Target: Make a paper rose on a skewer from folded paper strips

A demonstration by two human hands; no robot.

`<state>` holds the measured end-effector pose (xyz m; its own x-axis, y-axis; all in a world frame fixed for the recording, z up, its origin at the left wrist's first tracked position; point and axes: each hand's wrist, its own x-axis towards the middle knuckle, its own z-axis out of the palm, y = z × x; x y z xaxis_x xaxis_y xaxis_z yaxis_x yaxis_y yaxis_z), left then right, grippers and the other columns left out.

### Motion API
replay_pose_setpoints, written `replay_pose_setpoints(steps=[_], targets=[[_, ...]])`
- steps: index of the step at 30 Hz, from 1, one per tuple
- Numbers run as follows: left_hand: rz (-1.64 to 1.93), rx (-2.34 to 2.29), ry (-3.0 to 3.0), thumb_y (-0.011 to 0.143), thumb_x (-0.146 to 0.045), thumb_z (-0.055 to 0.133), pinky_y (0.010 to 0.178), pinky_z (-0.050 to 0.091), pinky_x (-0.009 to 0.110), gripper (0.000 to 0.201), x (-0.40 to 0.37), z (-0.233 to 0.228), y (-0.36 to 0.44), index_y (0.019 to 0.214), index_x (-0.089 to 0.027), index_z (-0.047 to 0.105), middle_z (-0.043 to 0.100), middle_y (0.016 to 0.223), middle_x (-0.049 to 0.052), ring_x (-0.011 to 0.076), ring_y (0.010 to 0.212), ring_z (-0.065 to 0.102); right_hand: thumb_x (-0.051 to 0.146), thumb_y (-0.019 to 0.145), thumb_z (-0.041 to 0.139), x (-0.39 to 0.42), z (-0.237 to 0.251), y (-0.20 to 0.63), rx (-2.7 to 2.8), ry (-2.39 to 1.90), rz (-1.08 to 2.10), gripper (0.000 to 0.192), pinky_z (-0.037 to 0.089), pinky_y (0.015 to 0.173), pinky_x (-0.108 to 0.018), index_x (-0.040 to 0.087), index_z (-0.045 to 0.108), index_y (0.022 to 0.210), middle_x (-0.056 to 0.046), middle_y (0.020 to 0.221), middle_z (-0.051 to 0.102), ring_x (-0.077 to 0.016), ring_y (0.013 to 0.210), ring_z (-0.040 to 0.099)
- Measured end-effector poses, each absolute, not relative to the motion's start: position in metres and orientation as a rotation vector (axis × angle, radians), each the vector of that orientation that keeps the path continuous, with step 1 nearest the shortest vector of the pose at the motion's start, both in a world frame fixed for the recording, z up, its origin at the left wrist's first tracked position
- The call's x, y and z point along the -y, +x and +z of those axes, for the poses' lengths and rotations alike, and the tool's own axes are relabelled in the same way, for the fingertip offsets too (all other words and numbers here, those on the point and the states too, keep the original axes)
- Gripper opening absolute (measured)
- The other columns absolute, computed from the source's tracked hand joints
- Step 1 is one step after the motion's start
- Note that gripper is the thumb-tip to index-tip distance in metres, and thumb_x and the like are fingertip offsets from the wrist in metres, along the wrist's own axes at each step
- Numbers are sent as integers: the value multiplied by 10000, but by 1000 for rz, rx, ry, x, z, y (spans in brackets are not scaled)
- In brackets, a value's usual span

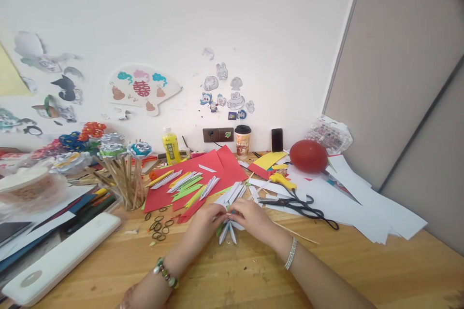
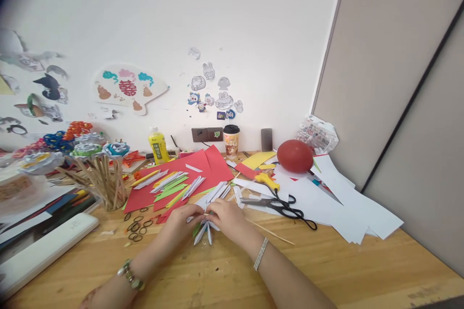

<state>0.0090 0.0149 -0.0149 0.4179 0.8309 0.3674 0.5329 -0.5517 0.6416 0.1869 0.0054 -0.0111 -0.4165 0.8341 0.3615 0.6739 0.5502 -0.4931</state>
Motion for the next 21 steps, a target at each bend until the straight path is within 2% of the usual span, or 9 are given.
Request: replay_pose_setpoints(steps=[5, 9, 15, 21], targets=[[937, -1097, 2397, 858, -325, 504, 664, 419, 264, 247, -14, -13, 8, 699, -188, 634, 663, 706, 40, 176, 677, 576, 185, 841, 580, -5, -11, 184, 2141, -1188, 371, 87, 408, 675, -220, 199, 664, 818, -12, 819, 635, -139, 793, 580], [909, -1069, 2525, 875, -256, 473, 679, 429, 273, 194, -11, -9, 8, 827, -194, 650, 678, 795, 57, 182, 722, 583, 134, 821, 576, -6, -14, 182, 2076, -1220, 389, 100, 410, 656, -221, 184, 659, 798, -12, 791, 630, -138, 764, 577], [843, -1016, 2658, 805, -80, 461, 698, 458, 288, 216, -10, -9, 4, 870, -193, 634, 655, 851, 72, 193, 781, 584, 101, 825, 554, -7, -15, 182, 2038, -1186, 529, 133, 426, 717, -233, 173, 663, 800, -27, 832, 638, -142, 809, 586], [808, -1028, 2794, 757, -26, 451, 737, 484, 333, 298, -8, -6, 4, 988, -169, 574, 598, 919, 81, 203, 849, 558, 116, 795, 613, -6, -18, 178, 1992, -1212, 494, 66, 430, 693, -240, 168, 653, 789, -24, 804, 622, -147, 786, 580]])
